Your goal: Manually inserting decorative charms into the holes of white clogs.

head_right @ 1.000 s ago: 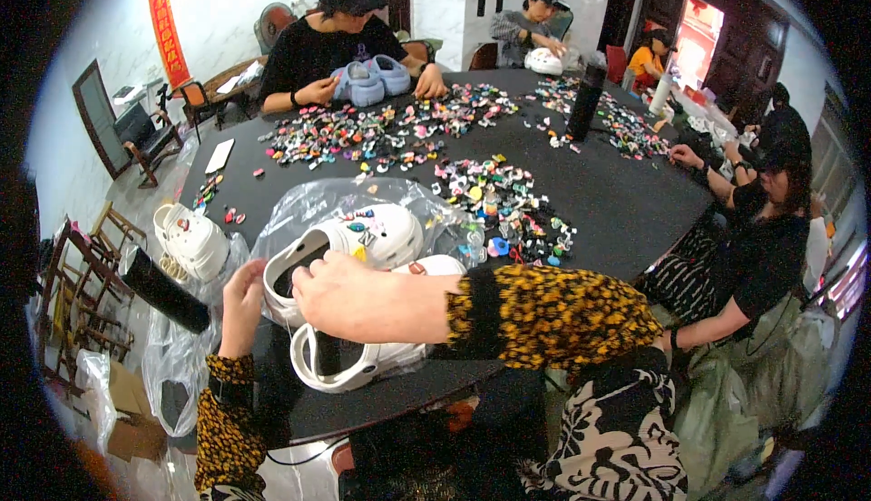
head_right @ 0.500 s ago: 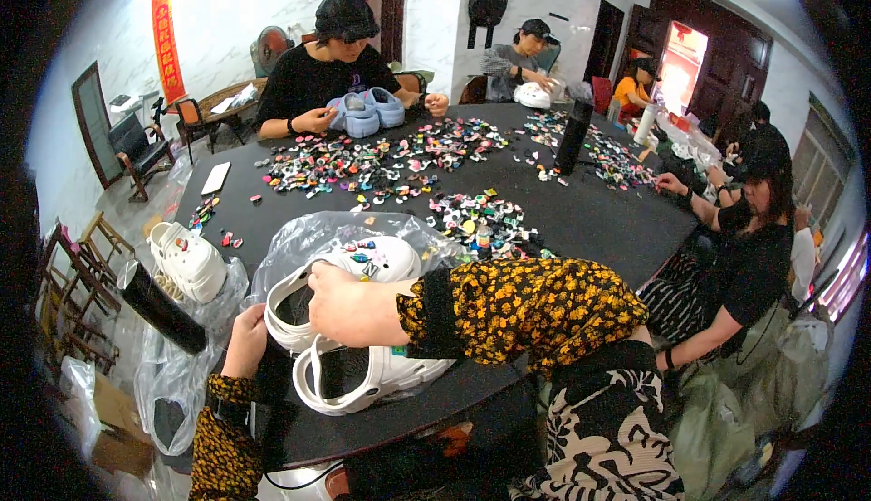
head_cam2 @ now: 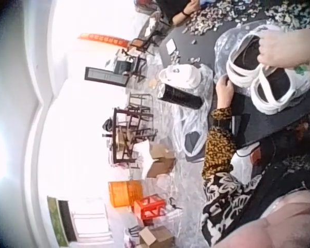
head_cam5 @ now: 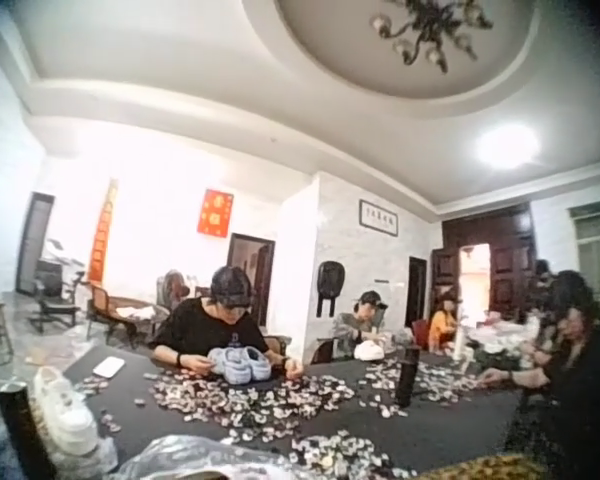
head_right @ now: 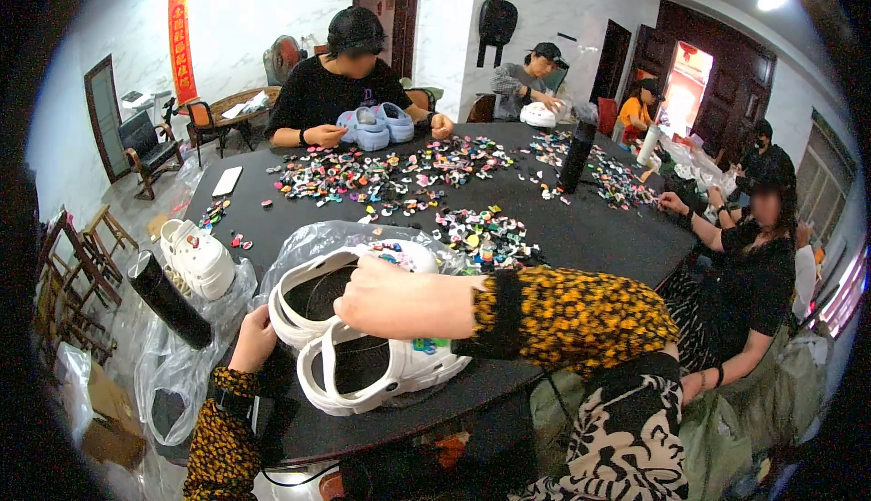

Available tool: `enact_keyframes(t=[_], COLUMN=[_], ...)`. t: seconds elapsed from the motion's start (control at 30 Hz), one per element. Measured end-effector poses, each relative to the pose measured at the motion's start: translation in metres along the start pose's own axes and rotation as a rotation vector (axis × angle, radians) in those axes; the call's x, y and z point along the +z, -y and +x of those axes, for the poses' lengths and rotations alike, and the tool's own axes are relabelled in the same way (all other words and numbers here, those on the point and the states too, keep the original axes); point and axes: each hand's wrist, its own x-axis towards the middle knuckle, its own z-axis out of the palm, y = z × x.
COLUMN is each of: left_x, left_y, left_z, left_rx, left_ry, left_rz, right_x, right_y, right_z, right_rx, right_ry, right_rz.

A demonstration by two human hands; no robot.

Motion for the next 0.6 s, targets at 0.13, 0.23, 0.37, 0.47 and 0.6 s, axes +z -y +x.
enact_keyframes(t=[0.13, 0.23, 0.37, 0.47, 0.6], left_x=[-0.002, -0.002, -0.004, -0.002, 0.000], left_y=[-0.002, -0.004, -0.008, -0.007, -0.001], left_z=[-0.003, -0.003, -0.004, -0.003, -0.001], left_rx=[-0.014, 0.023, 0.053, 0.042, 0.029], left_ry=[0.006, 0.006, 0.001, 0.002, -0.002], left_rz=[0.061, 0.070, 0.128, 0.089, 0.076], right_x=[-0.029, -0.041, -0.033, -0.015, 0.009], right_y=[-0.002, -0.009, -0.030, -0.055, -0.089], right_z=[-0.035, -0.070, -0.124, -0.175, -0.245], right_rx=[0.043, 0.121, 0.243, 0.309, 0.395], right_ry=[-0.069, -0.055, 0.127, 0.164, 0.223], right_rz=[-0.122, -0.210, -0.268, -0.298, -0.350])
